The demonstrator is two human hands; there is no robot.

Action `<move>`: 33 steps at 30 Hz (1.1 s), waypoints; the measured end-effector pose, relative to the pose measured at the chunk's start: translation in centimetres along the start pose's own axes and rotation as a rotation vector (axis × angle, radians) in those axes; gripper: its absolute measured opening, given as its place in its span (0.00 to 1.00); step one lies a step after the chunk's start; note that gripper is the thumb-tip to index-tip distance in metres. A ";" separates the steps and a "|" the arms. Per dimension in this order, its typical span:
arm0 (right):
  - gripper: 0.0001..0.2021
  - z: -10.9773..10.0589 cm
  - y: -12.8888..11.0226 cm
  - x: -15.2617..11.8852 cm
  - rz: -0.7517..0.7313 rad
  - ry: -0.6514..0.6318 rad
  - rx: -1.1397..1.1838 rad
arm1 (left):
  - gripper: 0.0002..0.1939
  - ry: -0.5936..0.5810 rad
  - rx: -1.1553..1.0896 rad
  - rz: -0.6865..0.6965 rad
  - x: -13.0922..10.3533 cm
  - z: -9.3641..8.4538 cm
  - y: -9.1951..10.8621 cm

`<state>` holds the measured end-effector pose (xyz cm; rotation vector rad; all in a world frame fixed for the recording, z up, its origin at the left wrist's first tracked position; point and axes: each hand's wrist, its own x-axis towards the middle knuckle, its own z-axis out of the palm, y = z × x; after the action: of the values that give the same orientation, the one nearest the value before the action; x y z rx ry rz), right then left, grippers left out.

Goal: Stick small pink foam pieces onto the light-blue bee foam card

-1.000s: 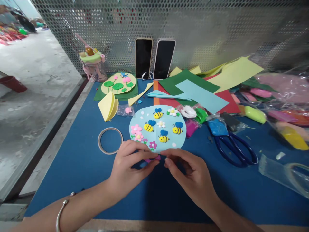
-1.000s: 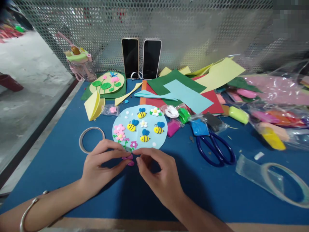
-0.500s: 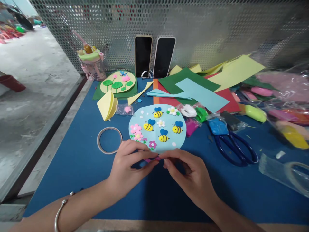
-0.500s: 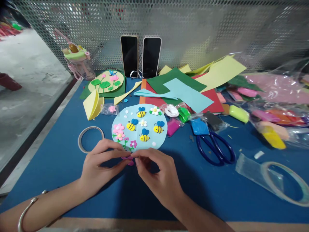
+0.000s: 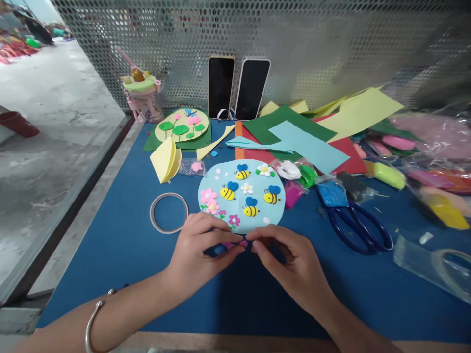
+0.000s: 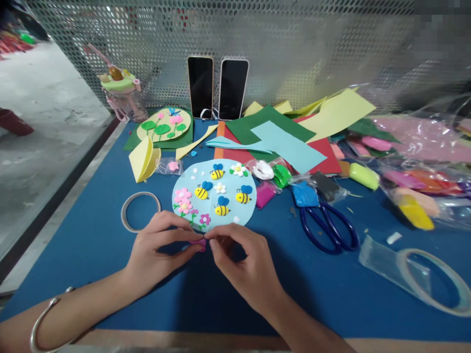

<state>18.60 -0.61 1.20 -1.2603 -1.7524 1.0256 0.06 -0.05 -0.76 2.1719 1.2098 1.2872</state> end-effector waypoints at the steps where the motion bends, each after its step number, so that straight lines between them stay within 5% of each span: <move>1: 0.05 0.0 0.0 0.0 0.012 0.004 0.001 | 0.05 0.001 -0.004 0.002 0.0 0.0 0.0; 10: 0.05 0.2 0.1 0.2 0.126 -0.071 0.032 | 0.08 -0.014 -0.018 0.010 -0.1 -0.2 0.1; 16: 0.05 0.4 0.2 0.1 0.116 -0.053 0.031 | 0.03 -0.009 -0.019 0.040 -0.1 -0.1 0.2; 21: 0.07 -0.1 -0.1 0.6 0.099 -0.036 -0.030 | 0.08 -0.007 -0.006 0.021 0.2 -0.8 0.1; 28: 0.08 -0.9 -1.9 4.6 0.016 -0.155 -0.363 | 0.07 0.202 0.089 -0.090 2.2 -3.2 -2.3; 33: 0.07 0.4 -1.8 7.5 -0.041 -0.208 -0.606 | 0.09 0.078 0.188 -0.077 2.2 -2.9 -3.6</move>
<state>15.71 6.14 3.48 -1.5023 -2.3500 0.6305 -3.64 3.47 -0.31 2.1951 1.4846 1.2833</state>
